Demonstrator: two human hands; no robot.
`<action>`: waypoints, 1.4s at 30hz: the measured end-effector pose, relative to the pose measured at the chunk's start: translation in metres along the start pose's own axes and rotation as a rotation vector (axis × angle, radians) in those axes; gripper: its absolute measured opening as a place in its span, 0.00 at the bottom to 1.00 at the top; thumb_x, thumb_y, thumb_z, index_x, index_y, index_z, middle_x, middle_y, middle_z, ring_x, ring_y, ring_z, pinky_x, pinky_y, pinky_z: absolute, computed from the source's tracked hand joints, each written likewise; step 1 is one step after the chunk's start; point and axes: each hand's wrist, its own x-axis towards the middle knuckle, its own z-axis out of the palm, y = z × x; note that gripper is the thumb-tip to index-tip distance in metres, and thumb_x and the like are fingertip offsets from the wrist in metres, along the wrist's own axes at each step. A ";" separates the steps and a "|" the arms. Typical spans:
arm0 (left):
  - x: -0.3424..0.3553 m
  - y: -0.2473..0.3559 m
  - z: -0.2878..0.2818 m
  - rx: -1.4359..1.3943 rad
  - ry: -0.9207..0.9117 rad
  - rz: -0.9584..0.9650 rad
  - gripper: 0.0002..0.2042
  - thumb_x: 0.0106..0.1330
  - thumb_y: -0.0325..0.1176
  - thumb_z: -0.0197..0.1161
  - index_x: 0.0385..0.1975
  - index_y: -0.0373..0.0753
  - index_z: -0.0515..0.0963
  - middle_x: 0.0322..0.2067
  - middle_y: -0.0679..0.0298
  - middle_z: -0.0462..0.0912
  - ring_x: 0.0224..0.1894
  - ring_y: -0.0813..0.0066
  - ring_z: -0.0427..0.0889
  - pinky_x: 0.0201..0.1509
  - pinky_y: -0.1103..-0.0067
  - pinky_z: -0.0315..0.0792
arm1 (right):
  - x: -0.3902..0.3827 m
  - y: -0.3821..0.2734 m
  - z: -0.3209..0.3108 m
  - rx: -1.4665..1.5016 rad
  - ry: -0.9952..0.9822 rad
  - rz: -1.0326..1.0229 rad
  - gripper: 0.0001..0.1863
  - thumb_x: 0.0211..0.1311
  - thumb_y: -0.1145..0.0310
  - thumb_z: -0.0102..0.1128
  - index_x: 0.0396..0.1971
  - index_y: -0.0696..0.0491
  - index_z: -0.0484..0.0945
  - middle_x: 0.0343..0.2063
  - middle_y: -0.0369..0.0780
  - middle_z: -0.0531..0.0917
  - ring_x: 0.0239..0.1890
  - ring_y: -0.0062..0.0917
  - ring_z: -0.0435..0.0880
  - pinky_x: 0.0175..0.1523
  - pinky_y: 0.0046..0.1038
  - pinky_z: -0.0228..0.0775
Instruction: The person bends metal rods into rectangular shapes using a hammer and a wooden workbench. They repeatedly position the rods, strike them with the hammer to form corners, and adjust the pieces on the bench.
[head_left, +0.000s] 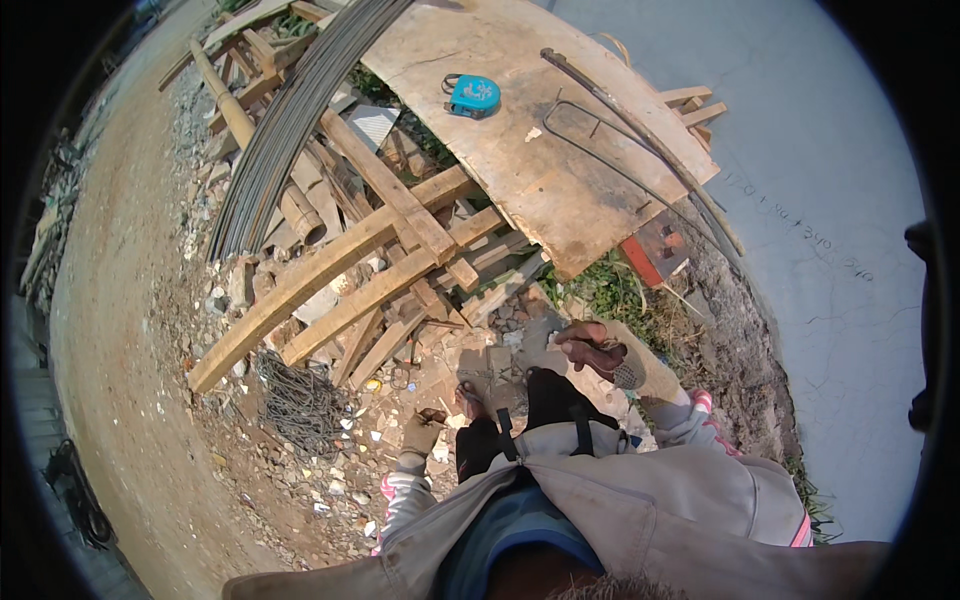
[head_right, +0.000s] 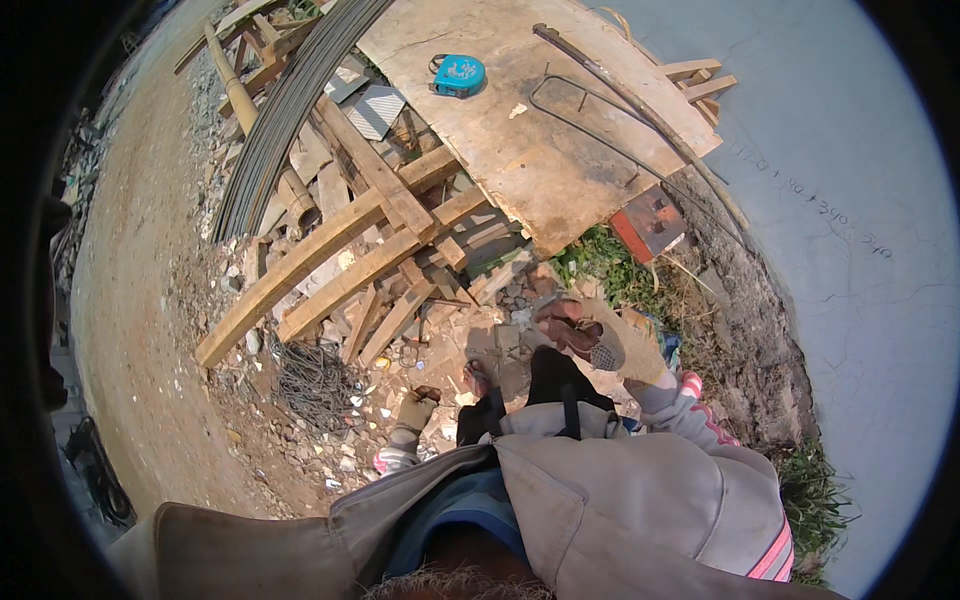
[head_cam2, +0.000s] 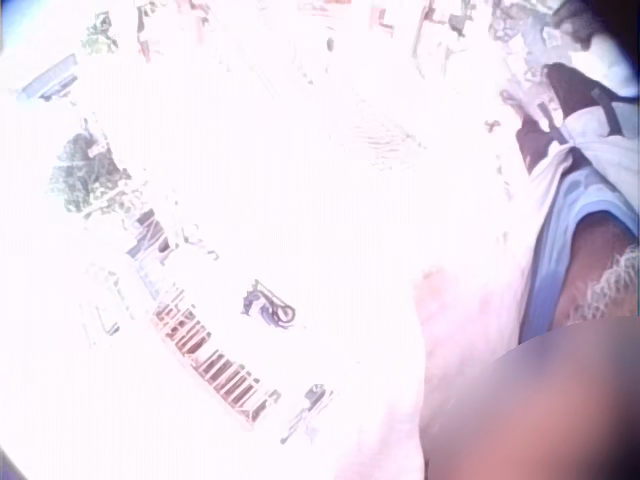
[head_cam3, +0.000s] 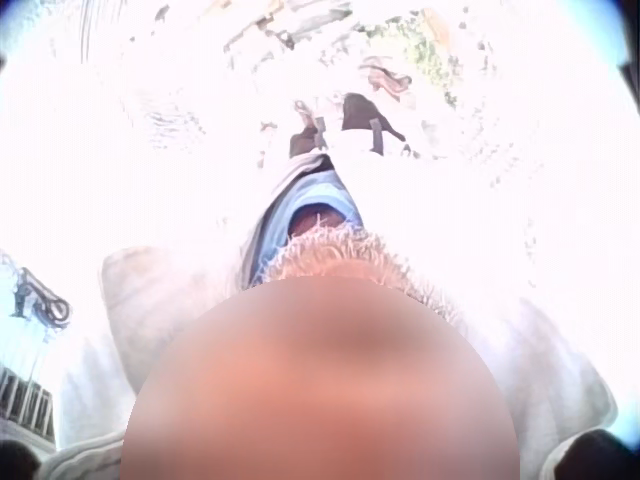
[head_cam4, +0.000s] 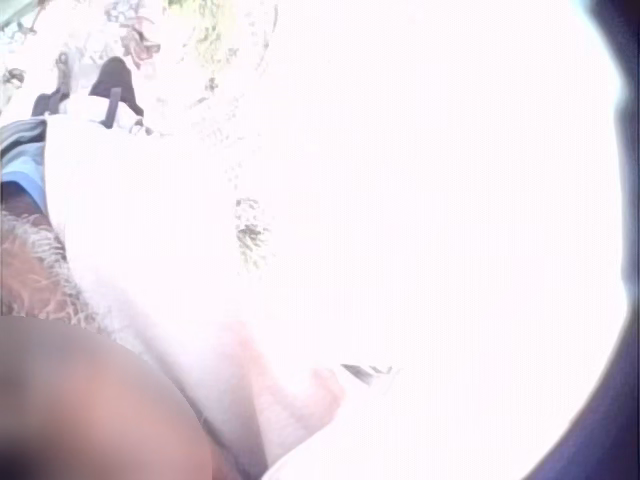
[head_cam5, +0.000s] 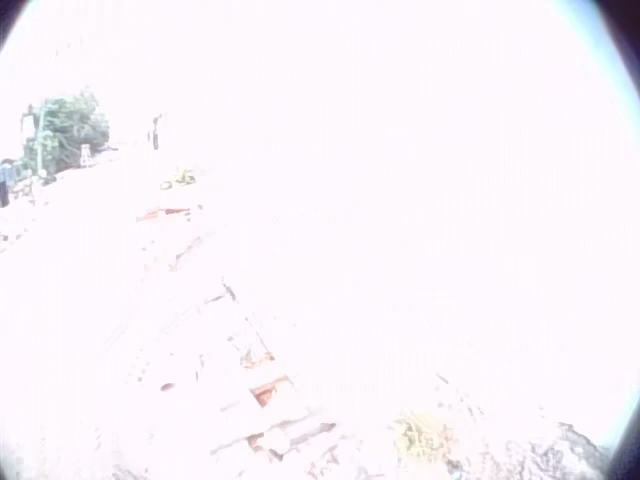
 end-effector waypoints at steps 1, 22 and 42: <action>0.010 0.038 0.002 0.024 -0.092 0.025 0.08 0.63 0.25 0.63 0.40 0.34 0.84 0.34 0.67 0.87 0.37 0.78 0.83 0.46 0.78 0.77 | -0.001 -0.017 -0.026 0.130 0.323 -0.079 0.14 0.74 0.64 0.61 0.49 0.58 0.80 0.34 0.36 0.83 0.32 0.19 0.81 0.36 0.20 0.74; 0.195 0.520 0.271 1.127 0.596 0.787 0.23 0.66 0.54 0.62 0.46 0.38 0.82 0.44 0.50 0.83 0.50 0.48 0.81 0.52 0.59 0.75 | 0.028 0.002 -0.331 -0.432 0.569 -0.169 0.11 0.60 0.70 0.61 0.39 0.59 0.74 0.21 0.46 0.74 0.24 0.37 0.73 0.31 0.37 0.65; 0.245 0.546 0.296 1.166 0.777 0.518 0.20 0.57 0.51 0.67 0.42 0.44 0.87 0.43 0.50 0.87 0.51 0.48 0.82 0.56 0.59 0.75 | -0.004 0.021 -0.391 -0.401 0.878 -0.066 0.25 0.67 0.50 0.69 0.46 0.61 0.83 0.26 0.34 0.81 0.27 0.18 0.74 0.36 0.26 0.68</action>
